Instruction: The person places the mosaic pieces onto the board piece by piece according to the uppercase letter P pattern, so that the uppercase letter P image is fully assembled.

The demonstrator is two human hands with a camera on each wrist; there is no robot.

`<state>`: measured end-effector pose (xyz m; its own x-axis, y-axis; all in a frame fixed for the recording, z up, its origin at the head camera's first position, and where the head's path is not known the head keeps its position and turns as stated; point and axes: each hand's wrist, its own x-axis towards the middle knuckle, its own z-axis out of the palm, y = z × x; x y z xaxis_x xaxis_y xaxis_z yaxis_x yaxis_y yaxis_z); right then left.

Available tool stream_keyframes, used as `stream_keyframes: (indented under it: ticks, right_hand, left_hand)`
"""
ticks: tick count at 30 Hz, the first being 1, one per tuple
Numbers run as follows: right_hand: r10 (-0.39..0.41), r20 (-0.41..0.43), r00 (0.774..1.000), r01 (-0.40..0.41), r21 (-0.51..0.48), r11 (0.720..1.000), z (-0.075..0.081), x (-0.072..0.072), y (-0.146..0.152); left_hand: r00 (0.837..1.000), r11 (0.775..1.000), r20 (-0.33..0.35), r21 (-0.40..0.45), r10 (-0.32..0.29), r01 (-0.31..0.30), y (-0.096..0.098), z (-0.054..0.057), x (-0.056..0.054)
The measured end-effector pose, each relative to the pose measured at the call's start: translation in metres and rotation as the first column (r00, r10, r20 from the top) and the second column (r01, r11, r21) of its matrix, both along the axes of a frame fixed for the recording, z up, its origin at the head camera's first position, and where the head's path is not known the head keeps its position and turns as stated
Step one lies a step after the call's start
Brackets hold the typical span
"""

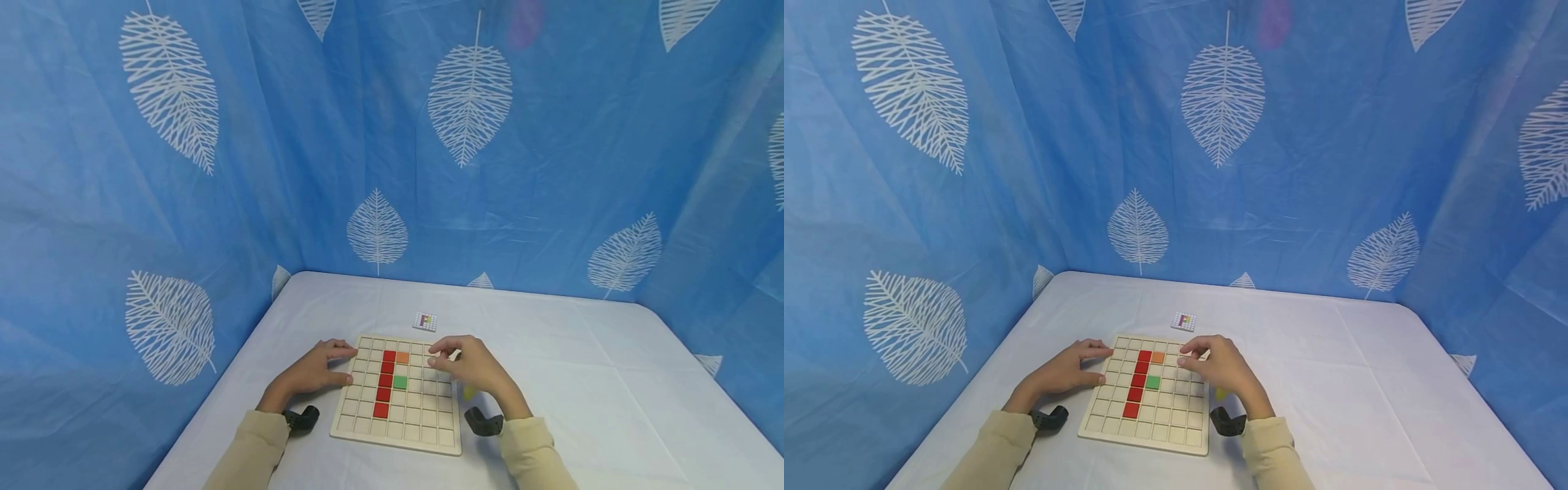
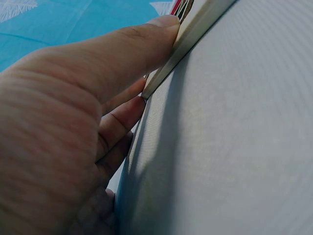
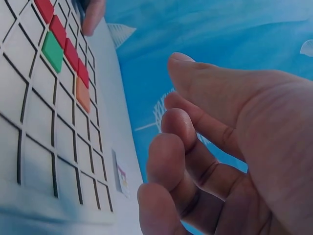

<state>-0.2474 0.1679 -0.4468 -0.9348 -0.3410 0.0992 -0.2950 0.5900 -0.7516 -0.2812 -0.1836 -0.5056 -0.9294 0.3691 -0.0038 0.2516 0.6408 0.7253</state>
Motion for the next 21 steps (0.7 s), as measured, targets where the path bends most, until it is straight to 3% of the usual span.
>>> stream_keyframes:
  ticks: [21]
  right_hand:
    - [-0.135,0.031,0.99,0.134,0.03,0.99,-0.002,0.004,0.04]
  left_hand:
    - [1.0,1.0,-0.006,-0.004,0.014,-0.014,0.001,-0.001,0.001]
